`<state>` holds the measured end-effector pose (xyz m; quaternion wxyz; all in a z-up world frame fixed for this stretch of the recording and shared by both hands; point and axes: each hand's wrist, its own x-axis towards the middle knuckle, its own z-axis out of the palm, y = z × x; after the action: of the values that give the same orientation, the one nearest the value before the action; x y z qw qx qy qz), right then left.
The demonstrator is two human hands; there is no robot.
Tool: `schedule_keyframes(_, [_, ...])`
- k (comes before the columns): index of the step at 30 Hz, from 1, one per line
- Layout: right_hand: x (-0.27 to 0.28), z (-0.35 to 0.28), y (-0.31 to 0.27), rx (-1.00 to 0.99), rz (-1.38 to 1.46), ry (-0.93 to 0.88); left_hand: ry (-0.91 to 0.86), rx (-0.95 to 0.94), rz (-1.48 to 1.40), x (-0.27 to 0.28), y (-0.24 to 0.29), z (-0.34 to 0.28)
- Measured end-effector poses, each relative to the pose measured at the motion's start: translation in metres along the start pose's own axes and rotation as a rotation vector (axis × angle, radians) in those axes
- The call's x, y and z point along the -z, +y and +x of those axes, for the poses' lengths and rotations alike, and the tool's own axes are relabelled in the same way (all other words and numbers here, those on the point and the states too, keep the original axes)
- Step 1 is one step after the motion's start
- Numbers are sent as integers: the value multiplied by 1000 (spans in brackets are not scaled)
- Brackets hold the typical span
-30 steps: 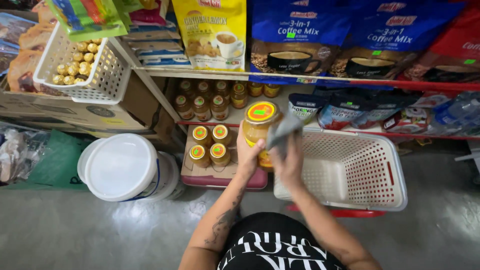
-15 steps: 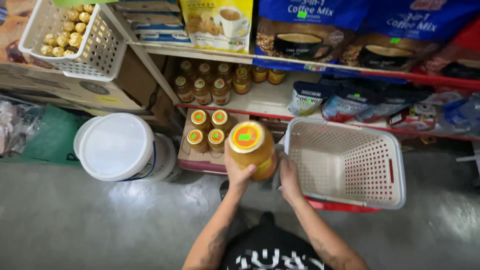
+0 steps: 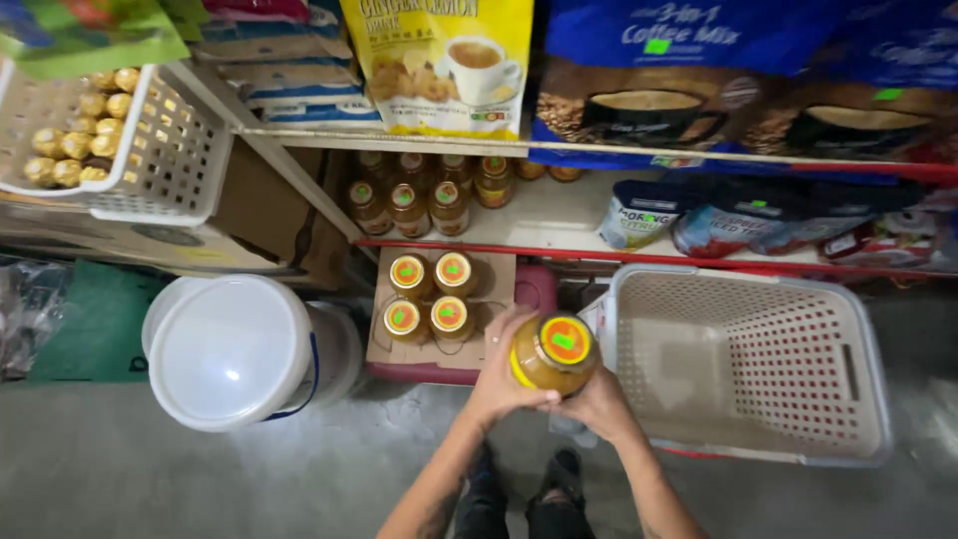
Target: Wiping down beverage jars with a cloth and organizing them into a tray on a store shelf.
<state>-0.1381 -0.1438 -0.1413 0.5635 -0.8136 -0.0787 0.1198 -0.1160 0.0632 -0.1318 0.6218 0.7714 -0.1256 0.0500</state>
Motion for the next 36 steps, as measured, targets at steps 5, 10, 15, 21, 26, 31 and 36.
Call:
schedule_keyframes(5, [-24,44,51,35,106,224,-299,173,488,17,-2,53])
schedule_keyframes(10, [-41,114,87,65,86,432,-387,332,338,7,-56,110])
schedule_keyframes(15, [-30,208,132,-197,-178,598,-339,351,-143,-25,-169,187])
schedule_keyframes(21, [-6,325,215,-249,-403,571,-158,280,-509,-69,-311,261])
schedule_keyframes(26, [-1,367,225,-263,-393,505,-110,383,-595,-85,-379,286])
schedule_keyframes(31, [-8,389,268,-258,-419,450,-24,276,-652,-100,-425,294])
schedule_keyframes(36, [-19,406,343,-93,-260,405,-13,475,-417,-112,-462,294])
